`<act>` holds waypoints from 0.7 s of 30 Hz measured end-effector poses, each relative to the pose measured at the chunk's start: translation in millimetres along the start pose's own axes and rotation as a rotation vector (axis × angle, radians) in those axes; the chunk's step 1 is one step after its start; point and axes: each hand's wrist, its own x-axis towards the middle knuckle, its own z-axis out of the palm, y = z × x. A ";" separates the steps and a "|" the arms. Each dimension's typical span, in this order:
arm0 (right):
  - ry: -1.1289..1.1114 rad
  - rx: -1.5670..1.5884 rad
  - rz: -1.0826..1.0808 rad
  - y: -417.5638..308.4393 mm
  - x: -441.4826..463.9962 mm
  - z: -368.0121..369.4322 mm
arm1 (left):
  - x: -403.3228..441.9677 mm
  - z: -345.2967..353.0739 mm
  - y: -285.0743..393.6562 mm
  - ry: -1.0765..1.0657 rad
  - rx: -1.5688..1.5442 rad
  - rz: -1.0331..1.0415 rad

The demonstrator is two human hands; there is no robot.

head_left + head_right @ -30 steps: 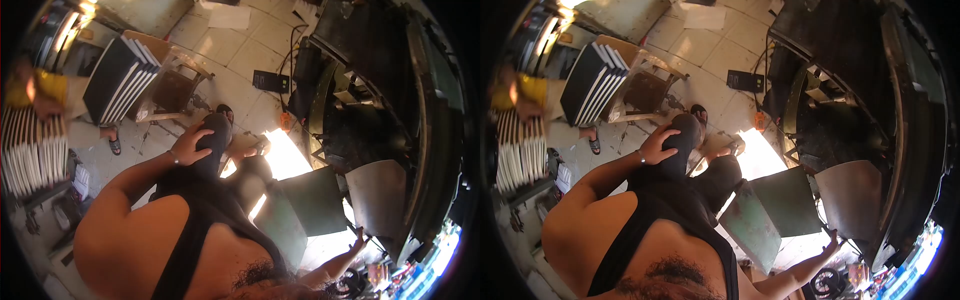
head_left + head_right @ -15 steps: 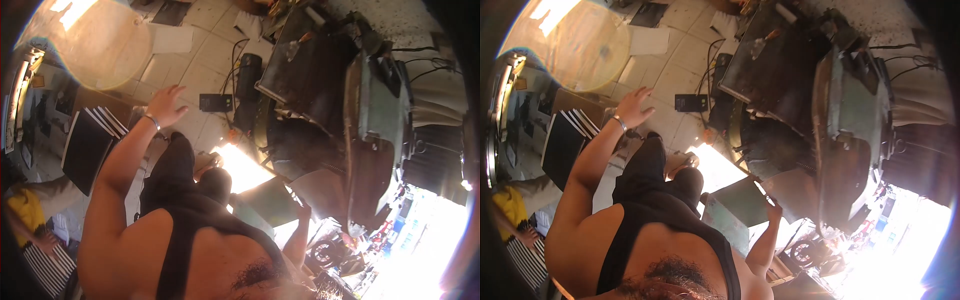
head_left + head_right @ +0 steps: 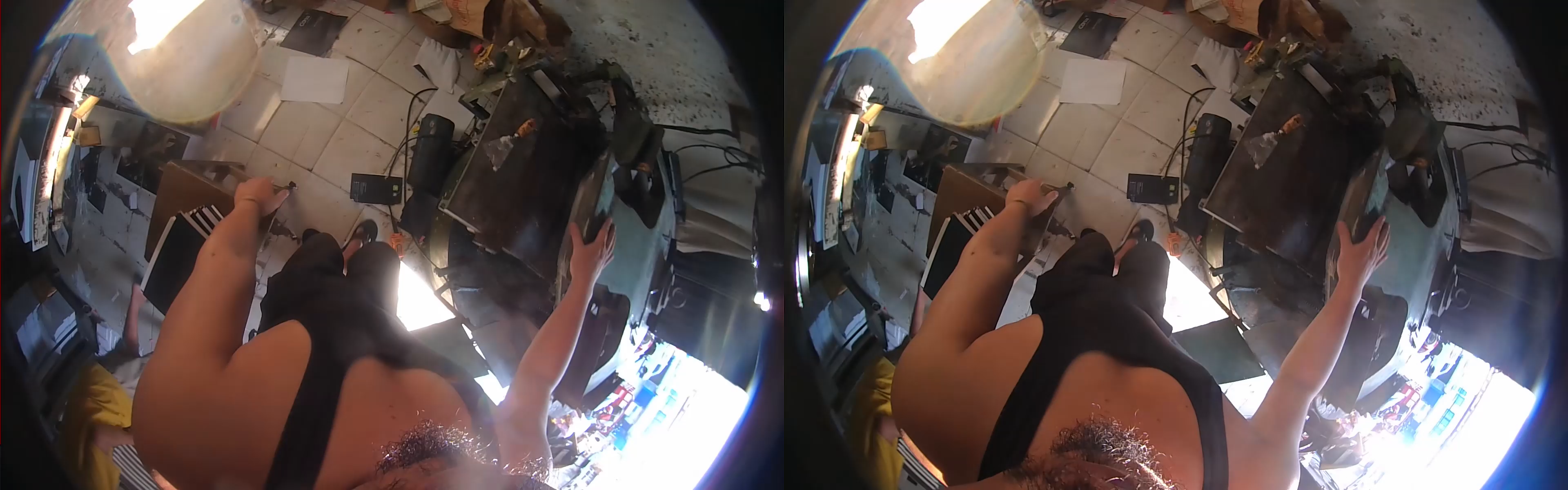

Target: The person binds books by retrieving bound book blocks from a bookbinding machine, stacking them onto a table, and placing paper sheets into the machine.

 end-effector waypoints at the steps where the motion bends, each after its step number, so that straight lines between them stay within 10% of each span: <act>1: -0.052 -0.034 0.049 3.9 4.6 7.8 | 2.5 5.4 -1.4 0.077 -0.040 -0.003; 17: -0.280 0.039 0.126 -21.9 19.9 -14.7 | 25.3 28.7 -19.4 0.106 -0.107 0.136; 21: -0.302 -0.014 0.122 -24.4 22.8 -14.9 | 35.7 31.1 -38.1 -0.117 -0.175 -0.274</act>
